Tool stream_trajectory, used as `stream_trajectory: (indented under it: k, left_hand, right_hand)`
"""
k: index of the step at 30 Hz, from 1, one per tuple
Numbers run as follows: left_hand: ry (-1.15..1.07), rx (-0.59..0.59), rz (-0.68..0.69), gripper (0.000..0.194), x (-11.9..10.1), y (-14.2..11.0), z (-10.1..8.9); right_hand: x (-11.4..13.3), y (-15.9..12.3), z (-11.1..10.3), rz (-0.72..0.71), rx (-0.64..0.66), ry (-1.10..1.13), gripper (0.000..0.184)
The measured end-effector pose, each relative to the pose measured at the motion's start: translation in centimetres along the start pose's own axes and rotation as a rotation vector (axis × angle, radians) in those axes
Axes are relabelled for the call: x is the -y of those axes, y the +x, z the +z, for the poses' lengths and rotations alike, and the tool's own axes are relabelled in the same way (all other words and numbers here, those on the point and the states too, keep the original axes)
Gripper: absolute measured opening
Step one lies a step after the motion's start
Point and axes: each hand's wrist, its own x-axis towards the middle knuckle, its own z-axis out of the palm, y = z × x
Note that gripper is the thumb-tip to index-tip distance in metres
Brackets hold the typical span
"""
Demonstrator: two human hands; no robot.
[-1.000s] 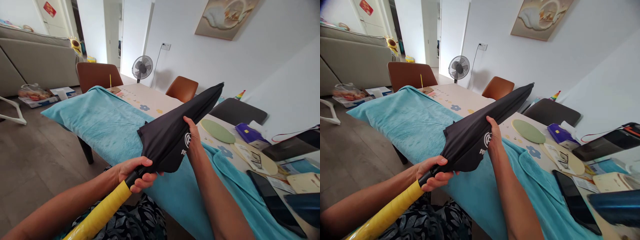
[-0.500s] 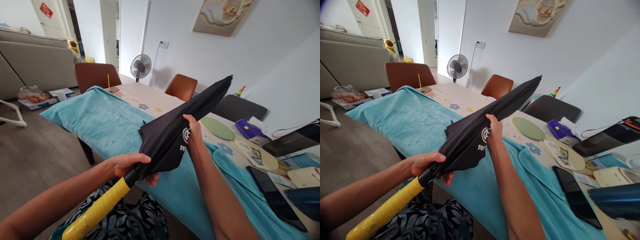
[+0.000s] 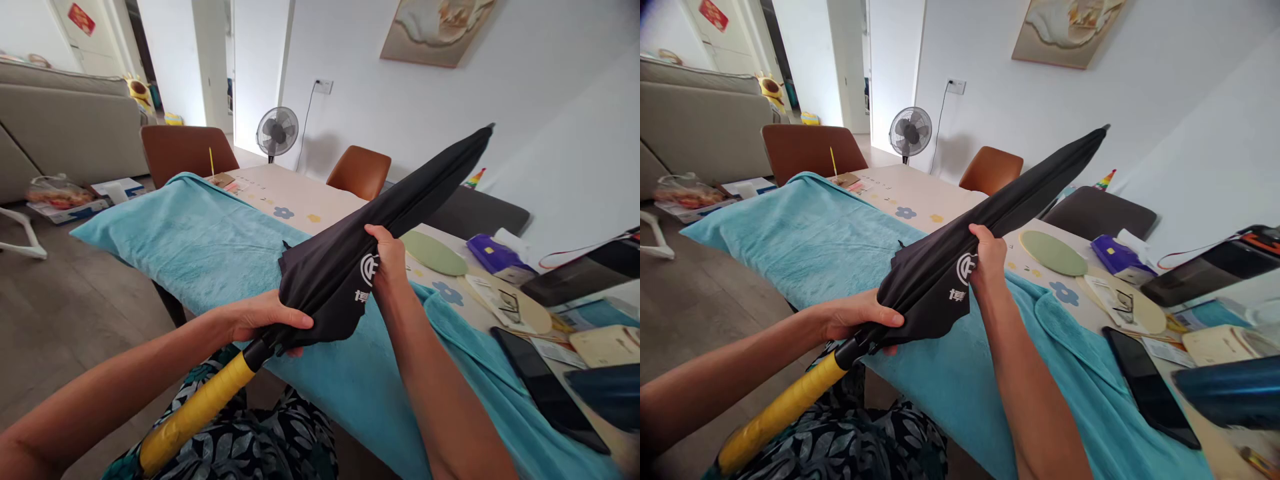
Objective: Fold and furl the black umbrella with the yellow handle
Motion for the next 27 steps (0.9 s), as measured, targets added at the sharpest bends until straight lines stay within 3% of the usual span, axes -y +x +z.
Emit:
stream_trajectory:
  k: [2,5,10,16,22,27]
  left_hand:
    - [-0.085,0.098,-0.077,0.045,0.4,0.3,0.0]
    - [-0.095,0.125,-0.124,0.035,0.9,0.5,0.0]
    - [-0.142,-0.012,-0.147,0.028,1.4,0.5,0.1]
    - [-0.225,-0.112,-0.097,0.026,1.7,0.6,-0.2]
    - [-0.266,-0.237,-0.030,0.025,1.2,1.0,-0.9]
    - [-0.351,-0.212,-0.046,0.022,0.9,1.8,-1.8]
  right_hand:
    - [-0.1,0.1,-0.1,0.023,-0.007,-0.005,0.005]
    - [-0.4,0.2,-0.1,0.037,0.003,0.005,0.009]
    - [-0.8,0.5,-0.2,0.071,0.030,-0.024,0.014]
    - [-0.1,2.1,-2.0,0.131,0.226,-0.238,0.027]
    - [1.5,4.5,-4.8,0.085,0.154,-0.639,0.022]
    - [1.2,5.2,-5.6,0.046,0.115,-0.674,0.014]
